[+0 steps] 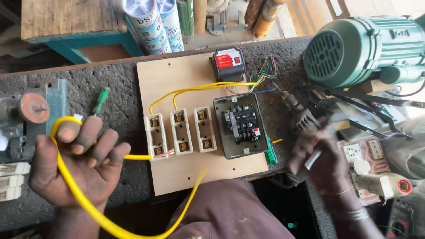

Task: The person strips the insulation from yellow wires using pliers and then secures the exposed ends into terminal blocks on a wooden board using a screwdriver. The person repeats this process for multiple wires, connecting them to the terminal block and a nearby electrical box.

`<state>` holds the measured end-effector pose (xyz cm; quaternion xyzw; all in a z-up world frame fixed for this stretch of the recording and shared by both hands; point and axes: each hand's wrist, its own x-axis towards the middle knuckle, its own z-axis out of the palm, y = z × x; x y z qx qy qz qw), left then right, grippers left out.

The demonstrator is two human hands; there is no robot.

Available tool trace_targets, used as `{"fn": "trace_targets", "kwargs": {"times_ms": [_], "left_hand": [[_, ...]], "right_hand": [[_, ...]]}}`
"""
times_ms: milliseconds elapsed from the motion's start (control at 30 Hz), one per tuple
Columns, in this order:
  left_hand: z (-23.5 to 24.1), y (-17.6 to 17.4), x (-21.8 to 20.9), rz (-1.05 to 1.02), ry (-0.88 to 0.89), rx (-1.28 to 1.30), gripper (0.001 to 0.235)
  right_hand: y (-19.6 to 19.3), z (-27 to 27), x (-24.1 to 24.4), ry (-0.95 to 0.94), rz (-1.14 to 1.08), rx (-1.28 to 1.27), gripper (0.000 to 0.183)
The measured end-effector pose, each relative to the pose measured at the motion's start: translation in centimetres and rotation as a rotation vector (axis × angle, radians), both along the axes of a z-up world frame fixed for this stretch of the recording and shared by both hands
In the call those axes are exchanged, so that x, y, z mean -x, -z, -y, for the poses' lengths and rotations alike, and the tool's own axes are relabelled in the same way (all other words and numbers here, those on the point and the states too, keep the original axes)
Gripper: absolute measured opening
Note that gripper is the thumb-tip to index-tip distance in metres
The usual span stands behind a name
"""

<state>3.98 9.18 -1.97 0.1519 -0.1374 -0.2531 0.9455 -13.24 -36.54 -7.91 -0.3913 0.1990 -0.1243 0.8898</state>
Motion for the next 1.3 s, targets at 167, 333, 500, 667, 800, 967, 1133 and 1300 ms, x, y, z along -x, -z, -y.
{"fn": "trace_targets", "kwargs": {"times_ms": [167,333,500,667,800,967,1133,1300], "left_hand": [[0.5,1.7,0.3,0.003,-0.033,0.136,0.033],[1.1,1.7,-0.1,-0.027,-0.059,0.143,0.052],[1.4,2.3,-0.6,-0.038,-0.034,0.17,0.047],[2.9,1.8,-2.0,0.038,0.025,0.161,0.044],[3.8,1.2,-3.5,-0.009,0.056,0.134,0.046],[5.2,-0.1,-5.2,0.031,0.111,0.209,0.046],[7.3,-1.2,-7.4,-0.017,0.257,0.399,0.047],[8.8,-1.9,-9.0,-0.006,0.322,0.476,0.045]], "right_hand": [[1.2,-1.0,1.0,-0.018,0.035,-0.104,0.045],[0.7,-1.1,1.4,-0.056,-0.005,0.091,0.067],[3.3,-2.4,2.2,-0.005,-0.275,0.492,0.074],[3.2,0.0,1.5,-0.118,0.074,0.293,0.034],[2.8,0.3,-0.4,-0.193,0.044,0.086,0.044],[1.5,-4.5,-1.5,-0.422,0.072,0.236,0.098],[-0.1,-9.8,-4.0,-0.929,0.179,-0.079,0.09],[-0.5,-13.1,-7.5,-1.343,0.23,-0.405,0.08]]}}
